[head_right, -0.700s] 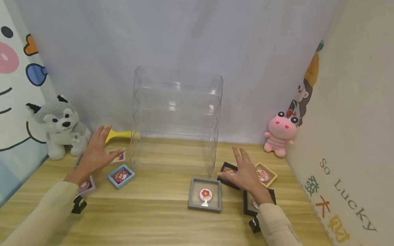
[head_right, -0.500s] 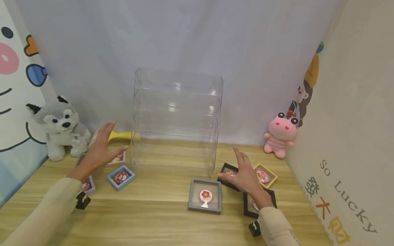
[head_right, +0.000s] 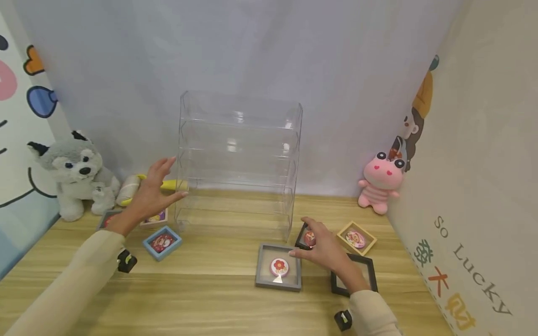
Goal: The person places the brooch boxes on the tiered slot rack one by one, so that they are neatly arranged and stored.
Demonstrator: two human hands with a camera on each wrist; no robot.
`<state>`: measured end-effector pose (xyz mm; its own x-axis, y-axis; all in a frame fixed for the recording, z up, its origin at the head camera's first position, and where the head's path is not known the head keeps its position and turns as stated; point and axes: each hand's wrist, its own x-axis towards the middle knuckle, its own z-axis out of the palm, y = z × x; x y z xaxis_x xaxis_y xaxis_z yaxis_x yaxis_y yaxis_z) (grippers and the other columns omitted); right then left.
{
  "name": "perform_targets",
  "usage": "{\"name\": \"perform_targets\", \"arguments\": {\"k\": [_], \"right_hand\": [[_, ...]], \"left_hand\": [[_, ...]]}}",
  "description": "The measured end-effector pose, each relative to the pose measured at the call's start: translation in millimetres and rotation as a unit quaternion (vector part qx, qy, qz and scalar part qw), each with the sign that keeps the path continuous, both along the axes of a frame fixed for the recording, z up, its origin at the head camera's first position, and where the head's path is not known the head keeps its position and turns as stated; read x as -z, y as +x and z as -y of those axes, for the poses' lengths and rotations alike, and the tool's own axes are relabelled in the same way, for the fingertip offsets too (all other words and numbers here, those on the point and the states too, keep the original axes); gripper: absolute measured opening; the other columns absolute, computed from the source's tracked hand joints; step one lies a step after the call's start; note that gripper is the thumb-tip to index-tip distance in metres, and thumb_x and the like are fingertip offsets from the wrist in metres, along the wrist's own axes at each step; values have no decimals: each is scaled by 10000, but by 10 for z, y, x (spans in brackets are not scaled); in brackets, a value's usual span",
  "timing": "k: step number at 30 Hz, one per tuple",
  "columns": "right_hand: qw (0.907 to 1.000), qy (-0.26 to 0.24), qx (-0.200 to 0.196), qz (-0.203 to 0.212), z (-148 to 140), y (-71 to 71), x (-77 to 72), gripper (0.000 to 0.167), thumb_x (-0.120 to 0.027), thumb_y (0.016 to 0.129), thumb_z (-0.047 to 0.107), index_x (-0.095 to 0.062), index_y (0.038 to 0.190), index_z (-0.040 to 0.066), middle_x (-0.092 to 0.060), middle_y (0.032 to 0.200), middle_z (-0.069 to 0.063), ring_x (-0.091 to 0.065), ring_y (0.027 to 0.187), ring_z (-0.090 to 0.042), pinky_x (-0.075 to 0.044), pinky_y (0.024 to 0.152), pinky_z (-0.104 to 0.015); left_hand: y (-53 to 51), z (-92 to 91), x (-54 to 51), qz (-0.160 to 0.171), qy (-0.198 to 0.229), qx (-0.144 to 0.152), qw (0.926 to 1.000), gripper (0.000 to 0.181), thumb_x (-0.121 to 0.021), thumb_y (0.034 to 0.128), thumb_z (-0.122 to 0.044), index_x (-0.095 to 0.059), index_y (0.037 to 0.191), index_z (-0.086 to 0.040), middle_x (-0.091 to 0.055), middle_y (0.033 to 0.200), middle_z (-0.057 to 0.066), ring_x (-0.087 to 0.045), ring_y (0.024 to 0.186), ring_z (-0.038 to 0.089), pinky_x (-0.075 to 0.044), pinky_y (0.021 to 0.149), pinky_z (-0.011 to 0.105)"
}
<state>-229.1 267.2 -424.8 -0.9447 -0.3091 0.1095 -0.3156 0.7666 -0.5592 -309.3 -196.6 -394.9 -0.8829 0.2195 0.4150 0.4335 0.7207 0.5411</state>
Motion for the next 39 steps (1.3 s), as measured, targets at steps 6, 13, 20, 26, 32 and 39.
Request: {"name": "perform_targets", "arguments": {"k": [6, 13, 20, 26, 32, 39], "right_hand": [[9986, 121, -153, 499, 116, 108, -5, 929, -866, 757, 402, -404, 1502, 93, -506, 1302, -242, -620, 845, -185, -533, 689, -300], [9952, 69, -513, 828, 168, 161, 46, 942, -867, 768, 359, -381, 1488, -7, -531, 1246, -298, -521, 615, -69, -473, 592, -230], [9947, 181, -438, 911, 183, 189, 125, 950, -858, 775, 364, -362, 1502, 7, -576, 1052, -170, -427, 542, -57, -423, 535, -236], [9937, 169, -351, 1049, 195, 156, 155, 932, -867, 771, 320, -378, 1502, 10, -549, 885, -81, -423, 640, -111, -372, 549, -234], [9919, 183, -477, 1165, 205, 120, 171, 923, -888, 742, 259, -405, 1472, -33, -548, 797, -52, -457, 680, -123, -380, 570, -240], [9917, 137, -511, 1176, 197, 111, 216, 910, -915, 698, 193, -441, 1431, -61, -551, 723, -23, -459, 617, -105, -375, 532, -228]], "left_hand": [[-61, -54, -56, 329, -114, -18, 9994, 1005, -760, 889, -343, -76, 1621, -264, -59, 1649, 250, -389, 1343, 574, -463, 913, 696], [-96, -93, -94, 574, -239, 20, 9981, 1017, -748, 904, -304, -30, 1622, -252, -45, 1641, 268, -384, 1338, 581, -404, 982, 724], [-127, -111, -102, 672, -282, 139, 9972, 1011, -747, 907, -252, -34, 1622, -226, -76, 1626, 290, -372, 1347, 566, -369, 1018, 729], [-158, -134, -109, 580, -181, 276, 9978, 984, -762, 889, -196, -103, 1618, -200, -132, 1613, 294, -317, 1396, 549, -350, 1041, 729], [-175, -142, -106, 622, -60, 289, 9976, 939, -767, 886, -180, -164, 1606, -185, -160, 1608, 291, -282, 1419, 549, -337, 1046, 738], [-185, -148, -92, 614, -18, 301, 9977, 937, -771, 885, -195, -171, 1606, -196, -224, 1577, 292, -352, 1375, 521, -365, 1038, 718]]}}
